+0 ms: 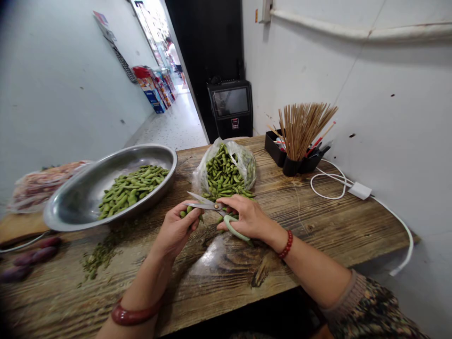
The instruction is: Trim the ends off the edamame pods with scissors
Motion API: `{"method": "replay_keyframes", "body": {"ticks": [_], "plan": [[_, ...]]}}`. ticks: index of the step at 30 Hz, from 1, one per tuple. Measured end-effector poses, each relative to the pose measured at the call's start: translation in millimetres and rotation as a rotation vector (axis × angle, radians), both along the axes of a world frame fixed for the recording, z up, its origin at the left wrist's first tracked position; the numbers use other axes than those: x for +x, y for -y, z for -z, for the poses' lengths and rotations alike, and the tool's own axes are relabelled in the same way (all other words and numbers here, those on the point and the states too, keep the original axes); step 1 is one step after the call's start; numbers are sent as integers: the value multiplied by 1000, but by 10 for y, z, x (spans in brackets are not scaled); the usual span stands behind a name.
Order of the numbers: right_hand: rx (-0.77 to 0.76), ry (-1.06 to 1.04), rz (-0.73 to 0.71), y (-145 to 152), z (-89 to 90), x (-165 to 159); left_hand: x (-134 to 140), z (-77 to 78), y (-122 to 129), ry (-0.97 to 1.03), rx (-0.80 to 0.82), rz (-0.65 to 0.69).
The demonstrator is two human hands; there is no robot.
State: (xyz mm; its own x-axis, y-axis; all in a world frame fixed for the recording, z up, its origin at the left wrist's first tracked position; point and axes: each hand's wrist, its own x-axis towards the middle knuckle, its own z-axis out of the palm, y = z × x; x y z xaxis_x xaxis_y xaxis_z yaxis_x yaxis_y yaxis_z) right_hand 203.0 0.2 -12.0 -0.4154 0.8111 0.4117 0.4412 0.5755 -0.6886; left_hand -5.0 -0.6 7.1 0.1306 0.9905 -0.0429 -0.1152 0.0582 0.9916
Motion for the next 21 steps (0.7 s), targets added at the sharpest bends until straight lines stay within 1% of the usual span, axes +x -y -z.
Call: {"method": "replay_keyframes", "body": {"ticks": [4, 10, 14, 18, 21], "plan": [[2, 40, -17, 10, -15, -3, -3, 35, -6, -9, 31, 8], [30, 44, -26, 1, 20, 2, -10, 56, -10, -41, 65, 15], [21, 39, -34, -5, 37, 9, -15, 42, -7, -82, 93, 15], [3, 30, -26, -4, 41, 19, -9, 12, 0, -95, 85, -2], [20, 40, -24, -11, 45, 29, -10, 0, 1, -129, 81, -9]]}}
